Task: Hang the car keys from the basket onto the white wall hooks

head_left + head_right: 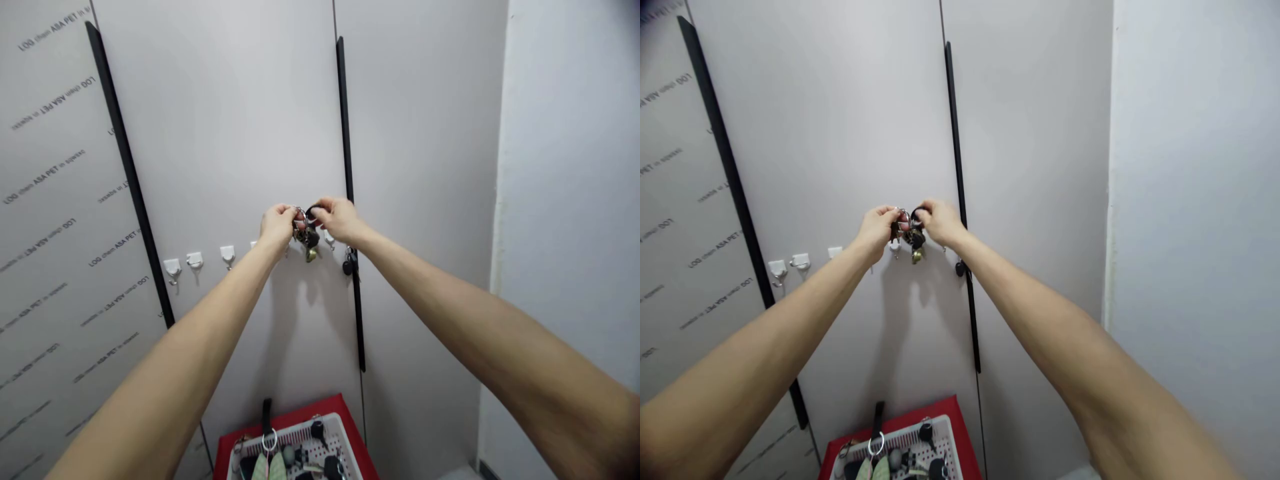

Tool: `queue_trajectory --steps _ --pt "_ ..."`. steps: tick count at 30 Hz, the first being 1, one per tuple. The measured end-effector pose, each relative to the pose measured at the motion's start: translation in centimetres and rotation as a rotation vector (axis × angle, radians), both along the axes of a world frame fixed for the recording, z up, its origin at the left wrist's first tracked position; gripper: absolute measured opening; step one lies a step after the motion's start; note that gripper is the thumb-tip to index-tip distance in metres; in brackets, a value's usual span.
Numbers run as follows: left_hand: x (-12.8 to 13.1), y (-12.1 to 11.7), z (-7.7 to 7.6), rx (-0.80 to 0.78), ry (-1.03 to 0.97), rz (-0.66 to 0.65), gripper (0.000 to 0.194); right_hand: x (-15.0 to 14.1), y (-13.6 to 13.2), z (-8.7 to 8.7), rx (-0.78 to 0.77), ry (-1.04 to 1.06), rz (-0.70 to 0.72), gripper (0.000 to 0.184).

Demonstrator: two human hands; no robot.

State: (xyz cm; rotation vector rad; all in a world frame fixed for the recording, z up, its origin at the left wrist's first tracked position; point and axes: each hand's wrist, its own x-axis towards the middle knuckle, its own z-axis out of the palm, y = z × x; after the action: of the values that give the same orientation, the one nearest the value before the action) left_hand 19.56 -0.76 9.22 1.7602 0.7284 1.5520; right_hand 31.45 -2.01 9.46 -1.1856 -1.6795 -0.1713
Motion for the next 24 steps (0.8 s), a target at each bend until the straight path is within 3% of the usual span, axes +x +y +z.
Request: queue_trajectory --steps 2,4,9,11,12,13,15,17,19,21,24 --pt "-0.9 -0.8 -1.5 -0.006 0.120 -0.049 0.011 -0.9 -1.1 -2.1 -0.052 -0.063 0.097 0.018" --pt "-2.2 -1.5 -4.6 -0.044 0.300 -0.051 0.013 -1.8 -2.1 -5.7 -0.165 -0.085 0.181 0.018" --pt "-5.5 -3.1 -16.8 -0.278 0.661 -0.120 0.015 -4.0 -4.2 -17.6 -0.480 -0.132 0.295 0.020" --pt "-6.4 -3.8 -21.5 -0.367 0.732 -0.137 0.013 -4.2 -4.5 -20.6 -0.601 -0.133 0.335 0.018" --pt "-6.8 -4.0 -23.5 -0.383 0.753 -0.150 0.012 -3.9 -4.5 -21.2 -0.624 -0.113 0.331 0.017" --pt "-7.3 -4.2 -25.0 -0.391 0.746 -0.140 0.012 -3.4 -4.4 -21.1 -0.606 -0.069 0.290 0.015" --pt "-8.3 -4.4 -27.0 -0.403 0.715 -0.120 0.018 -1.6 -3.9 -19.1 -0.428 0.069 0.098 0.013" --pt "-9.6 -4.3 -27.7 -0.432 0.657 -0.072 0.021 0.6 -3.1 -15.9 -0.149 0.212 -0.191 0.020" --pt "-11.2 -3.9 -27.8 -0.462 0.584 0.018 0.021 2.5 -1.9 -13.2 -0.016 0.255 -0.447 0.028" --pt "-13.0 -3.4 -28.1 -0.485 0.521 0.121 0.021 3.5 -0.5 -11.8 -0.072 0.222 -0.511 0.032" --pt "-15.3 -2.9 -29.5 -0.530 0.474 0.223 0.021 3.7 1.1 -11.8 -0.106 0.199 -0.520 0.031"
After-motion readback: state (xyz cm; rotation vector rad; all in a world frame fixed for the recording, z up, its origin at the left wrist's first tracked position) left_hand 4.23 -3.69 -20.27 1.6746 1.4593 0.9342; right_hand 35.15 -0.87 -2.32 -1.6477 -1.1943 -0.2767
